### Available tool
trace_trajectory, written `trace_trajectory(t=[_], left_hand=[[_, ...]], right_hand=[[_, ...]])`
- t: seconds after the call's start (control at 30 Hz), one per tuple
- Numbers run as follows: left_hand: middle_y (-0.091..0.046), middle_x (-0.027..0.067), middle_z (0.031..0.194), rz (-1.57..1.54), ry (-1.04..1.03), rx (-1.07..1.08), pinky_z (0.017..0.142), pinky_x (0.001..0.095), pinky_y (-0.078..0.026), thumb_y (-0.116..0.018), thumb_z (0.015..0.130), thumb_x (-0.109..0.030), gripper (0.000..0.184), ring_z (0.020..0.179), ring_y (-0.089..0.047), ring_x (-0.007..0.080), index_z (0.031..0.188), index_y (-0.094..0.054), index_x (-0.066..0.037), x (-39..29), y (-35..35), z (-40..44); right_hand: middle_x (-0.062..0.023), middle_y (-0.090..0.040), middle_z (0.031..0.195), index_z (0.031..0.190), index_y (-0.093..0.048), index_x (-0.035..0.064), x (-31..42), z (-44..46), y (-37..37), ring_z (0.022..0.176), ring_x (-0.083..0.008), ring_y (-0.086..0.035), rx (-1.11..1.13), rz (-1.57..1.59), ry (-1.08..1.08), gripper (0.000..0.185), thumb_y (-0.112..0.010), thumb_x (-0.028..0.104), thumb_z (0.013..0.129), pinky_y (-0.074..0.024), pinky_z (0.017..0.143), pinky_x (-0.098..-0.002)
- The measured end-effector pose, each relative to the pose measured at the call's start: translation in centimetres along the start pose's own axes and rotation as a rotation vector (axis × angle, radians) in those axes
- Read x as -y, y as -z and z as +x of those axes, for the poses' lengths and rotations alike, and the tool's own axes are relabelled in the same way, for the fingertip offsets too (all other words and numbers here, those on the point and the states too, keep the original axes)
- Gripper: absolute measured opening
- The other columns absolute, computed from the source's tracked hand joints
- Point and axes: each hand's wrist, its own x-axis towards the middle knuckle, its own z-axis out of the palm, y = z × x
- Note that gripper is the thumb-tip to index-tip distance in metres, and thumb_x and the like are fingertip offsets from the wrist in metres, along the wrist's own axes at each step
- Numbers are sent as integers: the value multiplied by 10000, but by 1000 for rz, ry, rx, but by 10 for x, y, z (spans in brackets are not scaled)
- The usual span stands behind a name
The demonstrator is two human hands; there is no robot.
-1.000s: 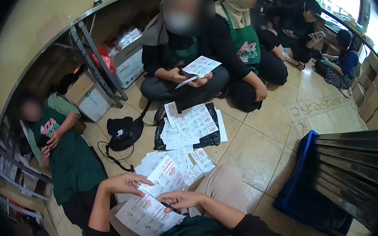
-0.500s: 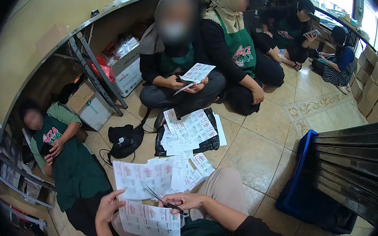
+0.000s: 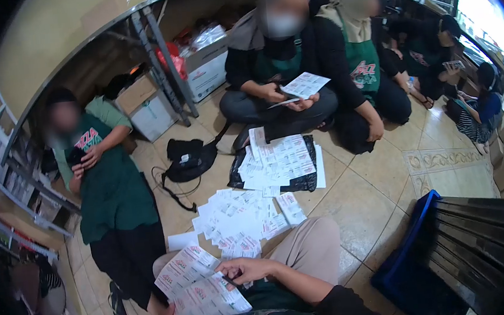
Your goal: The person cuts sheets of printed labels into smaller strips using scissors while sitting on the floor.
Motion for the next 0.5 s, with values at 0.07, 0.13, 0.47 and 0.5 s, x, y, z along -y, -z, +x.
trace_trajectory(t=[0.07,0.13,0.47,0.5], left_hand=[[-603,182,1067,248,157,-140,841,406,-491,-311,952,-521,671,920,-612,267,1216,-486,70,32,49,11],[-594,202,1071,157,292,-157,713,353,-538,-270,959,-527,665,854,-655,281,1206,-492,50,51,83,10],[-603,114,1018,921,-42,-25,764,311,-468,-564,910,-286,290,868,-594,228,1036,-608,-29,-10,38,-21],[-603,114,1018,919,-33,-29,764,311,-468,-564,910,-286,290,868,-594,228,1036,-608,-29,-10,37,-13]], right_hand=[[80,-454,713,1173,-509,78,4,-3,-1,659,-17,-393,-130,-19,-142,407,-701,119,817,-331,574,-181],[65,-507,738,1151,-528,91,-21,-5,5,687,-11,-451,-208,30,-47,382,-702,103,811,-360,584,-177],[53,-563,845,1036,-536,21,-11,-3,13,807,-16,-519,-393,127,-66,287,-678,-25,791,-406,719,-180],[65,-537,818,1033,-547,26,-9,-1,10,778,-13,-495,-435,179,-63,311,-707,-3,768,-391,701,-174]])
